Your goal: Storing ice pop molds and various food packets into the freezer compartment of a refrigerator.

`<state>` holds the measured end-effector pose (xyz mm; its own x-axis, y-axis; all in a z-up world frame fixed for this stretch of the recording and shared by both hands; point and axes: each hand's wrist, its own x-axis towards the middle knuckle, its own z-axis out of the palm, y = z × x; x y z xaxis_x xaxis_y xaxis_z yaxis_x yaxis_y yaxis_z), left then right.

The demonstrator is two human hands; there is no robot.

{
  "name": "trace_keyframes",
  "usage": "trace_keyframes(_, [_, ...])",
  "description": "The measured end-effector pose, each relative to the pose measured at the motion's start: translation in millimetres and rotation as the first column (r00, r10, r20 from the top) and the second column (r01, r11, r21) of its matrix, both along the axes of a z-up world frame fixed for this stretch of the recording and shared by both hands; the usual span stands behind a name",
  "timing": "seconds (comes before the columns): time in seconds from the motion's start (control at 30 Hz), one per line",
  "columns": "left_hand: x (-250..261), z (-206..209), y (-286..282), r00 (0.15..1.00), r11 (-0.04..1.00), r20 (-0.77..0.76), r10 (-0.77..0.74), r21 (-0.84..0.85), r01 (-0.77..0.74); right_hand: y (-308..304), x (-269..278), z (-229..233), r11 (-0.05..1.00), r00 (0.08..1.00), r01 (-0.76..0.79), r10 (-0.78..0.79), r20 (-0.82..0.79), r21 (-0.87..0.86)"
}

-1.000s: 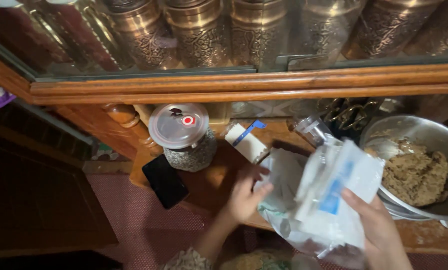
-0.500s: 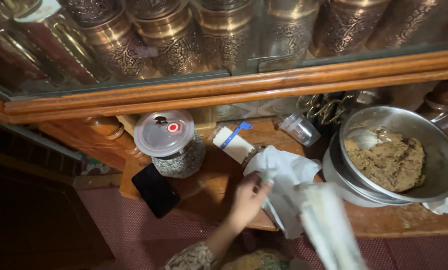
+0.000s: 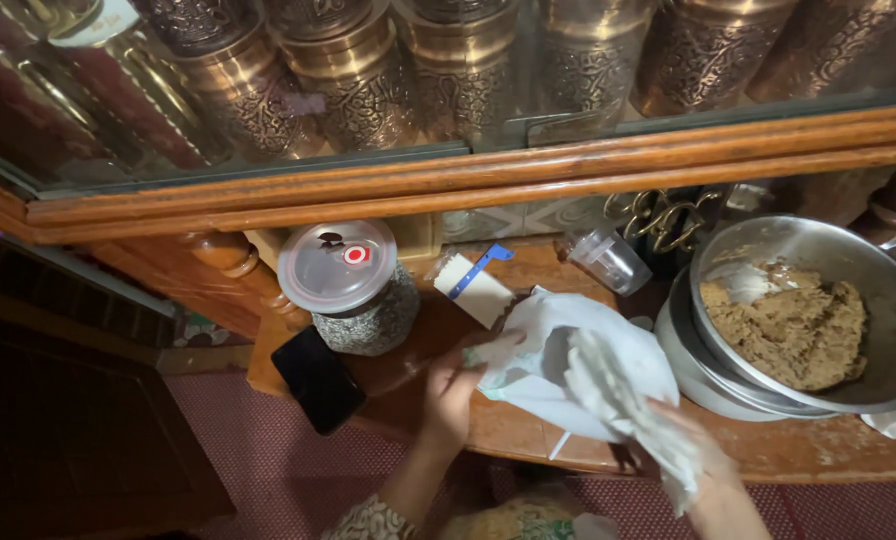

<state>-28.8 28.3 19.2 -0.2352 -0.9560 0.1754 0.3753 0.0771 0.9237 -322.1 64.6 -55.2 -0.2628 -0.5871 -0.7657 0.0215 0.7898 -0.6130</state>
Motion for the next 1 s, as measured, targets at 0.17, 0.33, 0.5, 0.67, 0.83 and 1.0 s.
trace_keyframes(0.17, [2,-103,-3,0.993,0.994,0.094,-0.065,0.089,0.057,20,19,37,0.969,0.88,0.202,-0.114,0.461,-0.145])
trace_keyframes(0.33, [-29,51,39,0.881,0.702,0.445,0.159,-0.679,0.217,-14,31,2,0.928,0.875,0.305,-0.183,0.449,-0.215])
trace_keyframes(0.5, [-39,62,58,0.853,0.71,0.484,0.197,-0.67,0.216,-34,36,1,0.691,0.754,0.618,-0.384,0.533,-0.376])
trace_keyframes(0.67, [-42,54,62,0.808,0.758,0.537,-0.242,-0.416,0.503,-91,51,-79,0.524,0.913,0.316,-0.395,0.103,-0.791])
trace_keyframes(0.83, [-28,38,61,0.695,0.722,0.675,-0.249,-0.348,0.597,-102,83,-41,0.406,0.853,-0.031,-0.465,-0.235,-0.913])
trace_keyframes(1.0, [-19,63,45,0.617,0.743,0.68,0.395,-0.632,0.221,-68,110,36,0.4,0.82,-0.192,-0.437,-0.37,-0.896])
